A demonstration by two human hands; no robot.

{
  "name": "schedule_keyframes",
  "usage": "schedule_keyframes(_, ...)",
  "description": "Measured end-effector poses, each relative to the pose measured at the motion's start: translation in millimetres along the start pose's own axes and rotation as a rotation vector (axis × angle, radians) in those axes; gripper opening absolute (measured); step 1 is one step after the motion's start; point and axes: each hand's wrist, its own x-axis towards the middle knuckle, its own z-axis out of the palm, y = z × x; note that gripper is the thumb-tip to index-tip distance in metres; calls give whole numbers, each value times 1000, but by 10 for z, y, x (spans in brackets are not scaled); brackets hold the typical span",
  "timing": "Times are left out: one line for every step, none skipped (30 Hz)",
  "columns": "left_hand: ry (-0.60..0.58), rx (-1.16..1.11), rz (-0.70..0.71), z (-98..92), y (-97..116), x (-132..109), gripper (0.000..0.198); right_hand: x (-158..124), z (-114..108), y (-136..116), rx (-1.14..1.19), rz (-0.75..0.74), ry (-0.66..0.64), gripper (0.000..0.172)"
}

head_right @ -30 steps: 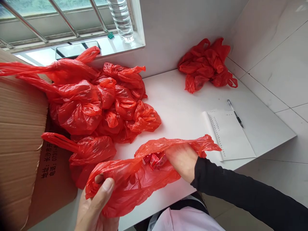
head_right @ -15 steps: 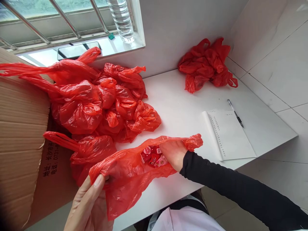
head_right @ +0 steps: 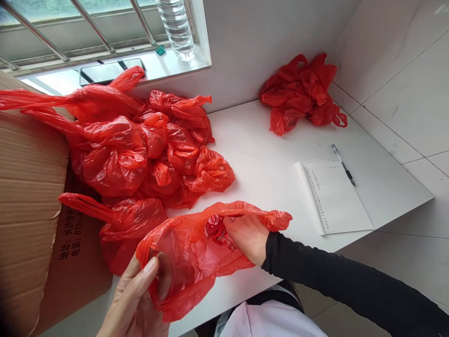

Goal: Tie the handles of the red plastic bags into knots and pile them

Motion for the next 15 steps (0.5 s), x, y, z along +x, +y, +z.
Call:
schedule_keyframes(-3, 0, 1, -12, -8, 5, 23, 4, 12, -8, 0, 11, 4, 12)
schedule_keyframes(-5, -1, 1, -20, -13, 9, 22, 5, 25, -20, 0, 27, 9, 16)
schedule_keyframes(-10, 0, 0, -23, -16, 13, 23, 6, 40, -38, 0, 48, 14, 21)
schedule_keyframes(-16, 4, 1, -23, -18, 16, 24, 7, 56, -60, -1, 71, 22, 28)
schedule_keyframes(-17, 9, 0, -20, -19, 19, 25, 9, 74, -84, -1, 92, 30, 33)
schedule_keyframes(-15, 16, -2, -14, -21, 21, 26, 12, 92, -109, -3, 111, 36, 37)
schedule_keyframes(-14, 17, -1, -9, -23, 24, 27, 17, 110, -133, -5, 127, 41, 39)
schedule_keyframes(-14, 13, -2, -3, -26, 27, 27, 23, 127, -153, -7, 138, 44, 38)
schedule_keyframes(-13, 5, -4, 1, -30, 29, 27, 30, 142, -167, -8, 143, 47, 36)
schedule_keyframes(-10, -6, -5, 4, -34, 31, 26, 37, 157, -175, -8, 143, 50, 33)
schedule_keyframes(-4, -17, -7, 6, -38, 32, 24, 44, 170, -178, -5, 139, 55, 31)
schedule_keyframes(2, -28, -10, 5, -41, 32, 22, 49, 181, -175, -1, 133, 62, 28)
schedule_keyframes(11, -36, -16, 2, -42, 31, 19, 51, 192, -170, 6, 125, 70, 25)
schedule_keyframes(23, -40, -21, -2, -41, 29, 17, 49, 201, -163, 16, 114, 78, 23)
schedule_keyframes(30, -46, -21, -6, -37, 26, 16, 41, 207, -157, 29, 100, 85, 19)
